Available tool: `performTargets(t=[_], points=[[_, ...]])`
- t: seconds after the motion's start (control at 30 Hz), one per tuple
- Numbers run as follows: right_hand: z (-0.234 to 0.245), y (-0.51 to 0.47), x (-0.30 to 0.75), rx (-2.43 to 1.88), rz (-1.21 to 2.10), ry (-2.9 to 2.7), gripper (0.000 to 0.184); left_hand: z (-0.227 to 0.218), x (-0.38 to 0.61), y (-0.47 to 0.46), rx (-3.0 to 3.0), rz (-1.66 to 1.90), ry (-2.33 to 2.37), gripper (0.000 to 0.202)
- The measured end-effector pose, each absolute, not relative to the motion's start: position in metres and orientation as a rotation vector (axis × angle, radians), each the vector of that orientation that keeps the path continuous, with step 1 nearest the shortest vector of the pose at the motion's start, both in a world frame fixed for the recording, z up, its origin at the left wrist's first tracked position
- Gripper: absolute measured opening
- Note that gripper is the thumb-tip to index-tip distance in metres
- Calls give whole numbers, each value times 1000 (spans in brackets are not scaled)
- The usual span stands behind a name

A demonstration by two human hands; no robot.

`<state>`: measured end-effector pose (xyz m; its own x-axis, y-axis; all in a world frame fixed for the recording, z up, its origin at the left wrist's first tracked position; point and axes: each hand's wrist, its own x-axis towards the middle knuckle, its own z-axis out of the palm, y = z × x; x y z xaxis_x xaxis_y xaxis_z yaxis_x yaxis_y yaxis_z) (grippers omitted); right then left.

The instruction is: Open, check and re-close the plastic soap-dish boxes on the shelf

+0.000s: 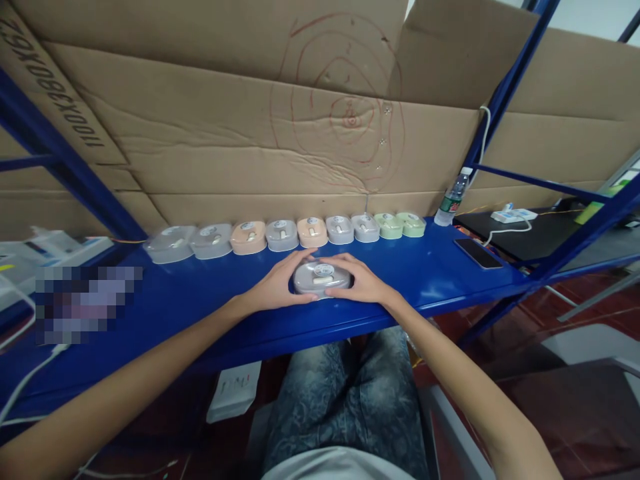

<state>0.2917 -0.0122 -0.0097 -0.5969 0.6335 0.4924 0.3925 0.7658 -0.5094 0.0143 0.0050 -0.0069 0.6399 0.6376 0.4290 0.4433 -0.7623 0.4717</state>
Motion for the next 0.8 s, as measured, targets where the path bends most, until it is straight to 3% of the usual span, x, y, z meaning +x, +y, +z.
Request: performTargets(t=[0.3,0.47,0.8], points=[[-11,-9,294,-808,538,-2193,69,-7,10,9,2521,774,888,115],[-15,-5,300,-872,538,-2006,56,-10,6,13,2516,772,907,116],[-20,-8,349,-1474,-147,-1890,67,-14,-4,20,2550,700,1056,114]])
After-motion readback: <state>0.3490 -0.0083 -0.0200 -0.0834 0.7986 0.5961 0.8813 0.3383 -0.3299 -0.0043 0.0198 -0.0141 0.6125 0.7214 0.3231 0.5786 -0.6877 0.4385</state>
